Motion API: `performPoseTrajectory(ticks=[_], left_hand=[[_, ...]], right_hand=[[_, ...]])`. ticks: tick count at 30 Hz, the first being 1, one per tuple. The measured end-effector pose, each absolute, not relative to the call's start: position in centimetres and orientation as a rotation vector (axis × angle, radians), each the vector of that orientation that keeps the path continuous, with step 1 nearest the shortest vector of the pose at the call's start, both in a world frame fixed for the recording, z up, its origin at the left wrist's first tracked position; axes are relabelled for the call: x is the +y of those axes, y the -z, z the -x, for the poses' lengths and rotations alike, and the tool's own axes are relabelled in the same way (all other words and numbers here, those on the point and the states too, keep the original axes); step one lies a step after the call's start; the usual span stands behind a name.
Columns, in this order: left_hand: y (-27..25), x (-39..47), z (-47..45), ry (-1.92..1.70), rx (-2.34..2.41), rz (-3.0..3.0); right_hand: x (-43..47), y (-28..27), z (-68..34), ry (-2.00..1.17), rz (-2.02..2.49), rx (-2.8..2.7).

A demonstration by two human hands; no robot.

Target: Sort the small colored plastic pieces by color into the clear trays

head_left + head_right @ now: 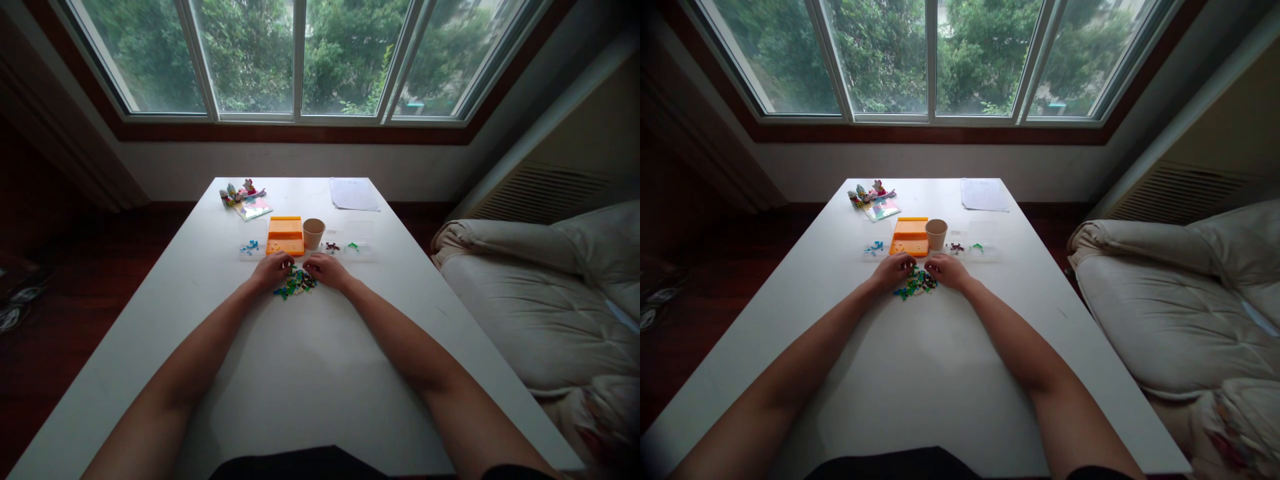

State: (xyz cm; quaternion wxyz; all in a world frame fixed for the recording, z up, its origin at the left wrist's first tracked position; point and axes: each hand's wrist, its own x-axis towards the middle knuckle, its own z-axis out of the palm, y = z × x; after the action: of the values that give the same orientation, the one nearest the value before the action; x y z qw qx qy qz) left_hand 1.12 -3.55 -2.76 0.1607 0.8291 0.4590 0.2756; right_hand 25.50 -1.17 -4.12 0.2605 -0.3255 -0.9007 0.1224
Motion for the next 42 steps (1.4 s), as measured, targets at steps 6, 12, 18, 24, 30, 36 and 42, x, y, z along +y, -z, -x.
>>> performPoseTrajectory(ticks=[6, 12, 18, 24, 30, 36, 42], left_hand=[[3.1, -3.5, -2.1, -0.897, 1.361, -2.405], [3.1, -3.4, -1.9, -0.858, 1.469, -2.400], [3.0, -3.5, -2.0, -0.788, 1.512, -2.428], [3.3, -3.3, -1.5, -0.858, 1.621, -2.391], [3.5, -3.3, -1.2, -0.780, 1.686, -2.356], [3.2, -3.7, -1.2, -0.746, 1.621, -2.372], [3.0, -3.8, -1.3, -0.713, 1.601, -2.371]], right_hand=[[-1.0, 4.5, -25.1, -0.255, 0.992, -2.406], [-1.3, 4.4, -24.7, -0.247, 1.033, -2.390], [-1.4, 4.0, -23.9, -0.243, 1.133, -2.334], [-1.3, 4.3, -23.6, -0.246, 1.141, -2.319], [-1.4, 4.3, -23.7, -0.268, 0.940, -2.381], [-1.3, 4.3, -24.0, -0.254, 0.923, -2.396], [-1.1, 4.4, -24.9, -0.186, 1.062, -2.351]])
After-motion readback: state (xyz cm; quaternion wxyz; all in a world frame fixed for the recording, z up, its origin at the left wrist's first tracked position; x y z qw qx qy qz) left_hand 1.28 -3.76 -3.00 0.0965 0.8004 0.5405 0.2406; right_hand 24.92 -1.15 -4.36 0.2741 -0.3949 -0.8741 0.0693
